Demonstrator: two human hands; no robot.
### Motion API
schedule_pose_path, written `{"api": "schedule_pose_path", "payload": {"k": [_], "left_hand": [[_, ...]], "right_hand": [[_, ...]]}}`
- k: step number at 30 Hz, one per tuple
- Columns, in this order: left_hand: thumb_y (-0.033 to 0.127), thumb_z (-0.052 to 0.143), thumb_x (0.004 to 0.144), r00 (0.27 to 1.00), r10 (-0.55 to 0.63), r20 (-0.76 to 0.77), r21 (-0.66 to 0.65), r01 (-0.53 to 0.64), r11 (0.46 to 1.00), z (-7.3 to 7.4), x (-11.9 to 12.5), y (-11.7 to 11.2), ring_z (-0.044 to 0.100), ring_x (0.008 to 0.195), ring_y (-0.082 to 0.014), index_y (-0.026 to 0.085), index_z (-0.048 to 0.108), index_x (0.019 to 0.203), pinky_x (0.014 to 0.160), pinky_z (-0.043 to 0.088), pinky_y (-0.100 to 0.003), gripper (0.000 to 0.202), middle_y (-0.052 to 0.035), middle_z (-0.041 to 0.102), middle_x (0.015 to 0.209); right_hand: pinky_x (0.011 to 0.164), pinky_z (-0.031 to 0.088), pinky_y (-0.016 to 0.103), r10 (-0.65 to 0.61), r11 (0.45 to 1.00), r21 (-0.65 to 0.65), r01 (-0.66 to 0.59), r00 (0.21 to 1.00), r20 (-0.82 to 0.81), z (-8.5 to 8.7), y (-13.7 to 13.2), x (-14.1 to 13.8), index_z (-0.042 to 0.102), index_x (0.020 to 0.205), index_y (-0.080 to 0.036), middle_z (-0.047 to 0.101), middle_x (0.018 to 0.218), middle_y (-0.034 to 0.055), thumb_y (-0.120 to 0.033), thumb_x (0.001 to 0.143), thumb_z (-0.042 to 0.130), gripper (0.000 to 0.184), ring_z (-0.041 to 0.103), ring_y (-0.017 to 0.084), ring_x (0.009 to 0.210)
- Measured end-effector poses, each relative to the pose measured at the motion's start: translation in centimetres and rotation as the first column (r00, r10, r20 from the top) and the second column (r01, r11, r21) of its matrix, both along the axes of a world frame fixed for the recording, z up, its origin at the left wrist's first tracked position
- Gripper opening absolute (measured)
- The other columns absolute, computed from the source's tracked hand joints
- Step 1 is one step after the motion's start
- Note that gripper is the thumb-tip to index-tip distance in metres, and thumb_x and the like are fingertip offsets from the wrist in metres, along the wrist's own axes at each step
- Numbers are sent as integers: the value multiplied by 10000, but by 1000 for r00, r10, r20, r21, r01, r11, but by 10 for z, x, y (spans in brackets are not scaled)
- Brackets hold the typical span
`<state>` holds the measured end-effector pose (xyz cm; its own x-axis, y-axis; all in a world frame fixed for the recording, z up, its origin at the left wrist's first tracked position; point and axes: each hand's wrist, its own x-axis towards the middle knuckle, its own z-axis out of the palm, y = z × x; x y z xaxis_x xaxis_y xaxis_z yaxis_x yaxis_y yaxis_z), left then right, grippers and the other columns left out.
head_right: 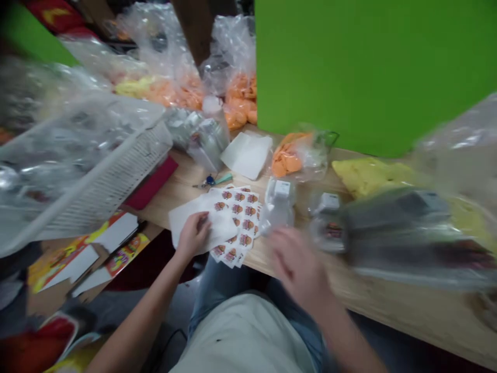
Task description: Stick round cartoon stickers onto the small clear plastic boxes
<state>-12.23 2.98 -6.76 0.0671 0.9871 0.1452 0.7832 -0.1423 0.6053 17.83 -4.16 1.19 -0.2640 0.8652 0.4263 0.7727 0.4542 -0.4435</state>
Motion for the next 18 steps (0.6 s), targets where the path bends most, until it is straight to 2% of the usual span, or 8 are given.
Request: {"api": "schedule_pose_path", "payload": {"k": [1,2,5,8,11,13,15,18], "left_hand": [[230,466,815,999,23,28,8,-23,1000,1,1,-1,547,997,-206,155,515,1086,891,440,-381,285,-103,576,1067],[220,448,826,998,38,55,20,-40,999,1,1,-1,548,1003,-198,154,504,1102,887,443,-371,289,-103,573,1081],[218,431,842,997,52,55,62,-56,996,7,-9,8,530,1049,-198,169,491,1122,905,428,-381,290,-98,567,1115],[300,551,782,997,55,-53,37,-53,998,18,-31,28,510,1079,-241,158,524,1079,942,385,-427,330,-112,574,1109],[448,656,671,999,-30,-33,-217,22,976,34,-47,52,568,981,-260,139,521,1101,868,433,-412,546,-114,614,1035],[510,675,621,986,-137,99,-466,167,869,46,-50,63,610,873,-243,141,540,1098,779,473,-366,617,-90,647,961],[504,692,599,933,-185,310,-658,351,666,56,-50,69,628,820,-225,161,580,1064,722,488,-325,588,-67,665,949],[434,718,594,822,-77,564,-761,553,338,63,-45,65,639,792,-211,175,618,1028,683,499,-304,515,-61,673,984]], "right_hand": [[1005,407,402,154,985,-77,-153,988,8,-6,5,-33,499,1202,-201,537,1235,95,-194,813,511,389,442,218,1209],[1003,408,418,211,969,-133,-206,977,25,-16,11,-64,487,1221,-168,499,1283,122,-225,815,523,411,408,239,1239],[983,390,526,217,970,-129,-207,974,69,-60,29,-130,538,1164,-127,503,1273,178,-217,799,553,376,401,306,1239],[976,417,485,237,970,-64,-235,971,34,-90,34,-141,614,1039,-169,611,1150,121,-129,832,485,248,488,256,1173],[985,414,479,203,979,37,-202,978,-46,-90,24,-122,610,1068,-192,623,1138,98,-114,844,465,278,496,232,1170],[984,408,499,191,979,84,-186,980,-57,-80,15,-109,594,1107,-231,608,1168,84,-114,842,471,314,470,232,1195],[977,407,512,208,972,112,-205,978,-15,-71,8,-99,587,1118,-267,599,1185,66,-107,832,484,343,451,237,1211],[980,379,547,253,965,63,-256,966,52,-57,2,-95,584,1114,-265,602,1180,53,-127,813,511,340,439,262,1220]]}}
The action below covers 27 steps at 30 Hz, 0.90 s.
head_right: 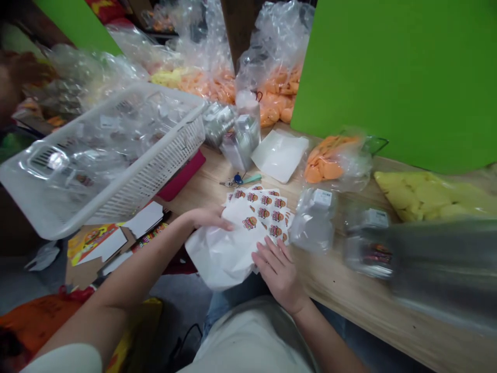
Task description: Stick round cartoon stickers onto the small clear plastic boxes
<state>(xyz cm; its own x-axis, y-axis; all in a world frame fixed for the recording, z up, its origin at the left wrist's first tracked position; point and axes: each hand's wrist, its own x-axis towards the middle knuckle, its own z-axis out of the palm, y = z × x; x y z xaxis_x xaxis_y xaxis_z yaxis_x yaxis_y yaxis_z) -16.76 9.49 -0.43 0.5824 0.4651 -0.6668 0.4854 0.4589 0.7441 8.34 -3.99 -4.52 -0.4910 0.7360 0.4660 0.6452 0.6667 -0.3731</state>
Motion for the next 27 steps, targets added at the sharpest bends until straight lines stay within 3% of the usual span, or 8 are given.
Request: {"api": "schedule_pose_path", "payload": {"k": [2,4,7,9,11,14,19,27], "left_hand": [[409,703,627,998,7,64,-106,-1,994,0,4,-8,640,770,-200,176,624,1022,675,501,-301,465,-61,676,975],[403,668,672,997,1,80,-56,4,998,0,9,-16,631,784,-188,177,626,1025,697,496,-294,421,-51,672,964],[396,617,726,989,-130,75,198,113,974,7,20,-25,595,815,-171,167,647,972,746,471,-271,338,-22,660,897],[376,586,755,973,-217,71,400,172,900,18,28,-31,565,798,-151,157,656,906,753,450,-248,275,-7,640,842],[349,548,789,956,-276,101,505,190,842,29,34,-38,543,787,-136,153,645,896,756,435,-232,243,-5,622,836],[333,497,829,944,-287,161,499,173,849,38,39,-48,533,804,-130,154,624,930,772,431,-233,242,-15,610,878],[365,465,846,971,-167,170,424,81,902,36,40,-60,543,814,-134,145,608,956,785,431,-247,285,-19,613,897],[372,470,846,975,-184,125,459,108,882,53,38,-59,550,835,-137,162,612,956,776,436,-235,277,-15,618,925]], "right_hand": [[969,386,533,-44,996,-75,42,999,-27,12,0,-4,578,1115,-236,606,1161,69,-178,809,519,318,467,268,1186],[938,411,492,-158,977,-155,147,985,-63,26,4,-12,565,1125,-209,611,1127,93,-244,818,520,313,518,260,1106],[939,372,502,-277,932,-241,271,961,8,43,15,-25,552,1132,-193,638,1036,101,-326,831,525,330,571,252,971],[955,338,508,-270,927,-260,271,962,39,48,22,-30,567,1093,-194,654,976,85,-334,832,529,299,579,244,935],[947,354,469,-225,940,-263,219,974,5,48,26,-30,593,1022,-205,664,931,63,-308,842,515,221,583,220,916],[939,377,441,-159,960,-239,149,987,-24,42,27,-24,597,1025,-213,668,944,55,-254,863,464,213,580,207,950],[954,393,456,-91,975,-210,78,994,-53,35,22,-15,523,1174,-186,640,1042,88,-181,872,400,326,535,225,1063],[942,425,428,-192,958,-263,115,937,-293,44,17,-15,546,1104,-228,616,1106,72,-171,864,393,290,522,221,1106]]}}
